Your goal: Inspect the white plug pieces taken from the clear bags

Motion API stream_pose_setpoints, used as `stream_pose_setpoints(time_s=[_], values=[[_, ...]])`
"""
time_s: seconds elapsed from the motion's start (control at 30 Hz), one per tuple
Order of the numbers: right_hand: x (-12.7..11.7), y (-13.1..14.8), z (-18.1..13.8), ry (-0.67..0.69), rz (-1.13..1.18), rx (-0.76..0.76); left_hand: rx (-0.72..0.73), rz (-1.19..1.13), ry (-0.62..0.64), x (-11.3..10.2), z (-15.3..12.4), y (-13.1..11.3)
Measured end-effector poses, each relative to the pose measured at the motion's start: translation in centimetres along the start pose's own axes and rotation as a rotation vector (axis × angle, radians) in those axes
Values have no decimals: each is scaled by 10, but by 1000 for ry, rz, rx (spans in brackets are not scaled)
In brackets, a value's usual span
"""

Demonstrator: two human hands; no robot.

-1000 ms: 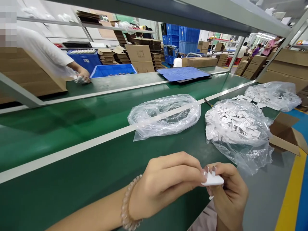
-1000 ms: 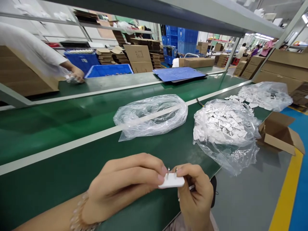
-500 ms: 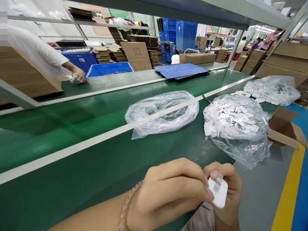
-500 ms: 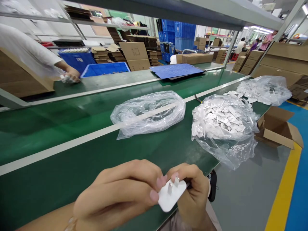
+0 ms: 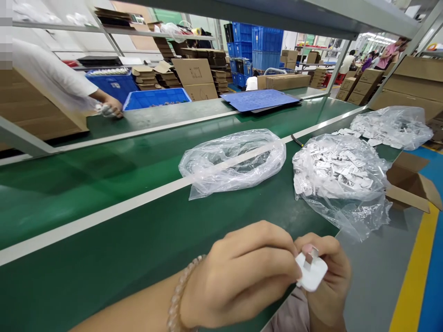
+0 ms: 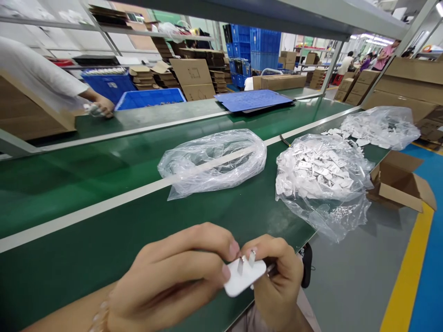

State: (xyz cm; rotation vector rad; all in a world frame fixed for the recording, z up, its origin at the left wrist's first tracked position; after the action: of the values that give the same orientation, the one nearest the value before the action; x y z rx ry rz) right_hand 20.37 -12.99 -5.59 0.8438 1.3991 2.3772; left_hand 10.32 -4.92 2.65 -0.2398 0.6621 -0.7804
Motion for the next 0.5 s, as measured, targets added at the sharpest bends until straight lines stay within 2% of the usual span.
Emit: stream_pose_setpoints(time_s=[0.2,0.4,0.5], values=[[-1,26,-6,-117,-254,-307,80,130,-7,-2,-4,11],[14,35,-6,-112,-351,-360,64,120,8,1,-6,14],[-2,40,-16,-289,-460,-435,23,186,50,2,-5,17]])
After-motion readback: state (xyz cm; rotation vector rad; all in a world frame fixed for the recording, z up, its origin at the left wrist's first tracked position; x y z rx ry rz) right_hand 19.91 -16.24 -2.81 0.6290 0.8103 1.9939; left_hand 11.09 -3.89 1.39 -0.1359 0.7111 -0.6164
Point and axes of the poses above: each hand's wrist, its own z-axis towards the middle knuckle, its own x-axis out of the palm, y = z × x, the point moved 7 cm from there along z, towards the middle knuckle, and after that the axes turned 9 degrees about x, right-handed, at the moved point
